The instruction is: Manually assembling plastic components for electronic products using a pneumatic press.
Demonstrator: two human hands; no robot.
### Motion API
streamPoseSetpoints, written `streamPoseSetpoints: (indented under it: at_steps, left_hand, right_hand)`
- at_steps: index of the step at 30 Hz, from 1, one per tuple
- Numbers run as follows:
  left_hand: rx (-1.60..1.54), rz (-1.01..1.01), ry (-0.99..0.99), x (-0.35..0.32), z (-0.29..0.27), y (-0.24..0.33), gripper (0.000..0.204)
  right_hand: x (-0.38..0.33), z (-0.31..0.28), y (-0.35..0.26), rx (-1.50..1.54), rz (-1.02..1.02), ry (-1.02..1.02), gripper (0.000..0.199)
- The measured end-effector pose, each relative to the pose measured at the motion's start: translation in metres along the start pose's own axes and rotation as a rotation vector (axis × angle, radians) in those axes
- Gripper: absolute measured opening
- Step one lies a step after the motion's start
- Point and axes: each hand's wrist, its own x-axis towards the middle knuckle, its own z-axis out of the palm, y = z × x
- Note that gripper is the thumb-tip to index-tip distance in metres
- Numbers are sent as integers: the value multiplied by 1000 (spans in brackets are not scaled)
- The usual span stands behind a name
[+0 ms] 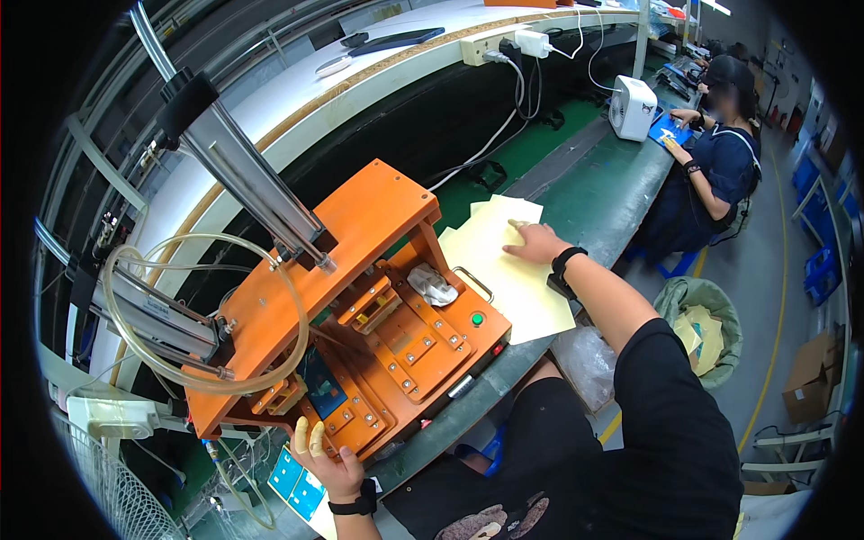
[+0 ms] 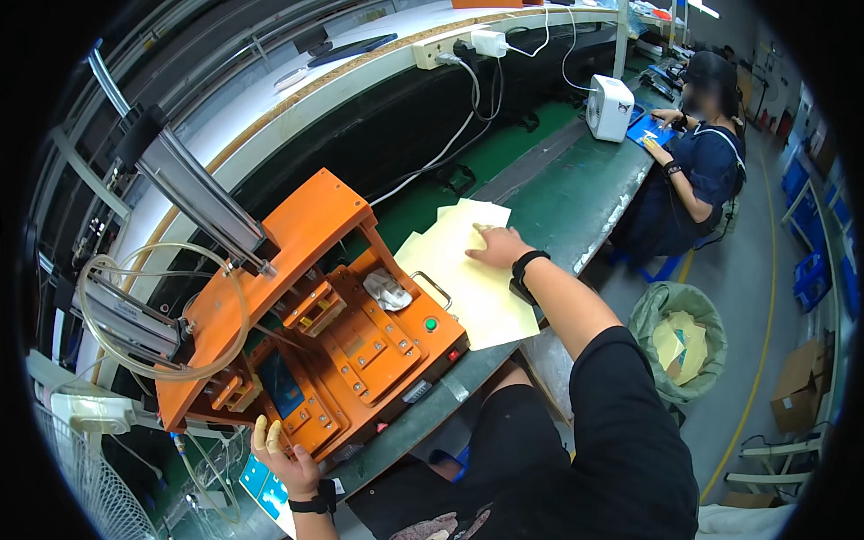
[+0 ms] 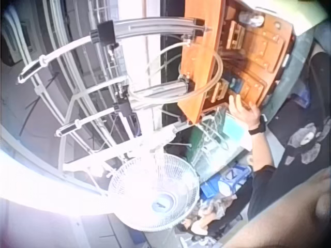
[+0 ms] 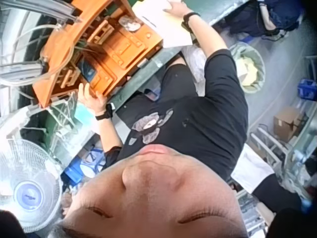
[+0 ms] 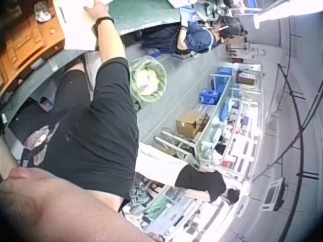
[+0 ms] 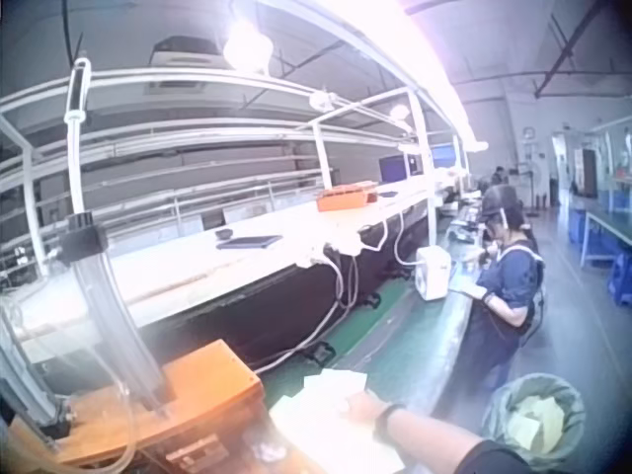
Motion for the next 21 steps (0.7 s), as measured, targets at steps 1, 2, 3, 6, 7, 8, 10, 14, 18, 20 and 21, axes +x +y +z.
streamPoseSetpoints:
  at_steps: [1,2,3,6,7,8,10,14,18,20,21]
  left_hand:
    - [13,11,7,1,0,0,51]
    - [12,11,5,1,0,0,51]
    - [8,17,13,0,1,0,50]
    - [-16,0,41,-1,2,-2,47]
    - [-36,-24,61,-3,1,-3,45]
    - [-34,-25,54,-6,1,-3,45]
    - [-89,-95,49,-13,0,-3,42]
    - [-199,-160,35,-28,2,-9,40]
    - [-189,-175,31,-27,10,-8,42]
    - [-217,-172,27,-29,7,-12,44]
    - [-210,-176,32,-30,5,-12,44]
  right_hand:
    - [-3,5,-1,21,-106,21,79]
    - [-6,10,-1,43,-213,42,77]
    - [-7,13,-1,50,-250,67,75]
    - [-12,13,5,182,-311,166,78]
    - [-16,9,7,184,-308,162,78]
    - [-20,0,8,168,-287,144,86]
    - [-40,-16,8,152,-262,121,94]
    - [-78,-25,3,-262,-355,-193,121]
    - [-73,-19,-4,-317,-409,-256,123]
    - [-62,-15,-9,-300,-447,-189,119]
    - [-54,-17,-12,-230,-430,-200,114]
